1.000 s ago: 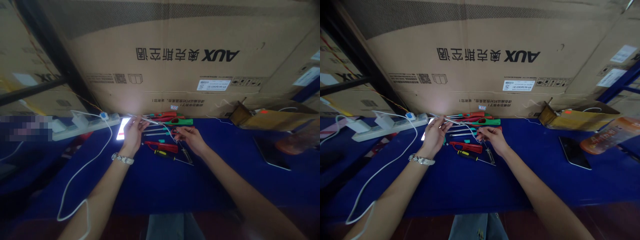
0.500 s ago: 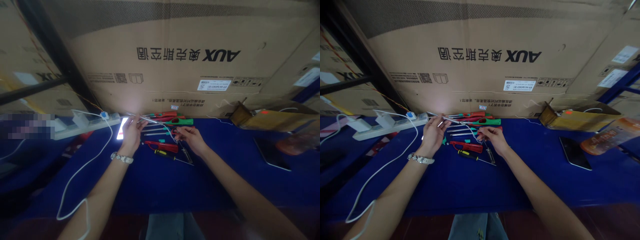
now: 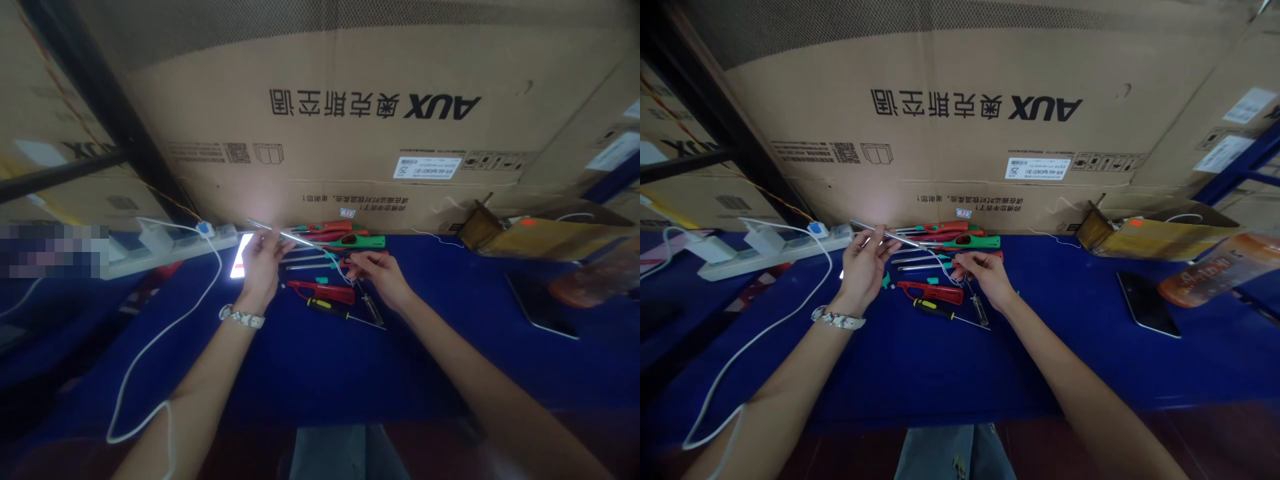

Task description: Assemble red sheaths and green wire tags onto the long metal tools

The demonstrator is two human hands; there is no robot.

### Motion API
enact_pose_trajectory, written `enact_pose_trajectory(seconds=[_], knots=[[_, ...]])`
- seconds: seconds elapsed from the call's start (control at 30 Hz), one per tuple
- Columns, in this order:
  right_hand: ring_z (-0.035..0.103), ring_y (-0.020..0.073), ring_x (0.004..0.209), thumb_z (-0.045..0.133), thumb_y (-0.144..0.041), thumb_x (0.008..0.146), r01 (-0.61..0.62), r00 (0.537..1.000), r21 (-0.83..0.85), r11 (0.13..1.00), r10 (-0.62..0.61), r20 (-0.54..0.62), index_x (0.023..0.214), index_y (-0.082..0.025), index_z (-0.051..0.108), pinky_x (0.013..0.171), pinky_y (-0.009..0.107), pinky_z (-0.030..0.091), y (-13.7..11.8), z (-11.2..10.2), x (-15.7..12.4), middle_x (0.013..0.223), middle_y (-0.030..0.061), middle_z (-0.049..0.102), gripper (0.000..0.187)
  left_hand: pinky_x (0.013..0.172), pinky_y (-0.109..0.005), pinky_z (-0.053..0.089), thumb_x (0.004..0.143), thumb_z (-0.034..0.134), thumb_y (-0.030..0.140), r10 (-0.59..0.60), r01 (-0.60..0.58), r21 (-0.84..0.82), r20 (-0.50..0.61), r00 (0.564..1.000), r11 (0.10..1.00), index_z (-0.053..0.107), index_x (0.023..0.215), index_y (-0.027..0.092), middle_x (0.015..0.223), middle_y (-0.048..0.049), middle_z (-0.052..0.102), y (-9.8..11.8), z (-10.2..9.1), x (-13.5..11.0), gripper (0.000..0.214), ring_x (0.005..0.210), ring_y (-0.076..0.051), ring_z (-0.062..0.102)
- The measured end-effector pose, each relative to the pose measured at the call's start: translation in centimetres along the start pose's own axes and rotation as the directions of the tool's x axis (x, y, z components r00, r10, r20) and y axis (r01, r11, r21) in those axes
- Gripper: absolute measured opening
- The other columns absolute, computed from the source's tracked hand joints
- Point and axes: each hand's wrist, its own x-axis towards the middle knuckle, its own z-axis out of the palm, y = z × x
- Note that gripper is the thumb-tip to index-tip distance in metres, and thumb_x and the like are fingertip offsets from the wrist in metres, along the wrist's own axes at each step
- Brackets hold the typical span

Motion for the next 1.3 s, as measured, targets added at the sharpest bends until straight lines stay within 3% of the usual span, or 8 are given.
enact_pose_trajectory(seconds=[0.2,0.5,0.77,0.87,1.0,1.3], knots=[[0.061,0.0131,0.055,0.079,-0.053,0.072,0.02,0.999,-0.014,1.0,-0.021,-0.024,0.075,-0.019,0.073,0.055,0.028,0.04,-0.1,0.2,0.0,0.064,0.0032,0.072,0.035,0.082,-0.032,0.059,0.072,0.084,0.029,-0.033,0.034,-0.031,0.019,0.999,0.999,0.061,0.069,0.018,0.077,0.0,0.07,-0.1,0.0,-0.1,0.026,0.07,-0.013,0.069],[0.06,0.0127,0.053,0.079,-0.052,0.071,0.06,0.998,-0.009,0.998,-0.06,-0.007,0.076,-0.019,0.072,0.059,0.031,0.05,-0.3,1.0,-0.4,0.063,0.0016,0.071,0.034,0.08,-0.033,0.061,0.068,0.087,0.034,-0.048,0.048,0.008,0.088,0.995,0.999,0.064,0.071,0.017,0.076,0.0011,0.069,-0.7,0.5,-0.8,0.028,0.068,-0.013,0.068],[0.049,0.0118,0.052,0.078,-0.057,0.07,0.086,0.996,-0.067,0.994,-0.088,-0.029,0.076,-0.021,0.072,0.056,0.03,0.041,0.4,1.7,-0.2,0.056,-0.0018,0.06,0.037,0.086,-0.035,0.06,0.069,0.086,0.032,-0.156,0.155,0.018,0.152,0.976,0.988,0.063,0.071,0.016,0.079,-0.0022,0.072,-1.6,1.1,-2.1,0.028,0.074,-0.015,0.072],[0.044,0.0116,0.053,0.078,-0.062,0.067,0.101,0.99,-0.112,0.989,-0.112,-0.089,0.071,-0.022,0.07,0.055,0.029,0.038,0.4,1.8,-0.1,0.055,-0.0029,0.054,0.041,0.086,-0.035,0.06,0.069,0.086,0.031,-0.166,0.168,0.001,0.14,0.976,0.986,0.063,0.069,0.016,0.076,-0.0005,0.071,-1.7,1.1,-2.1,0.028,0.071,-0.014,0.071],[0.046,0.013,0.057,0.07,-0.07,0.071,0.102,0.984,-0.174,0.979,-0.125,-0.128,0.064,-0.022,0.064,0.059,0.03,0.039,0.1,1.4,0.0,0.061,-0.0003,0.057,0.049,0.085,-0.036,0.061,0.071,0.084,0.028,-0.149,0.151,-0.007,0.099,0.984,0.989,0.064,0.068,0.017,0.078,-0.0021,0.073,-1.4,0.9,-1.6,0.023,0.072,-0.014,0.072],[0.055,0.0153,0.065,0.076,-0.059,0.072,0.12,0.984,-0.138,0.983,-0.137,-0.118,0.066,-0.023,0.067,0.071,0.032,0.046,0.1,1.0,-0.1,0.067,0.0008,0.064,0.037,0.087,-0.037,0.06,0.073,0.083,0.024,-0.133,0.136,-0.038,0.074,0.988,0.99,0.065,0.068,0.017,0.075,0.0003,0.071,-0.9,0.7,-1.2,0.02,0.072,-0.014,0.071]])
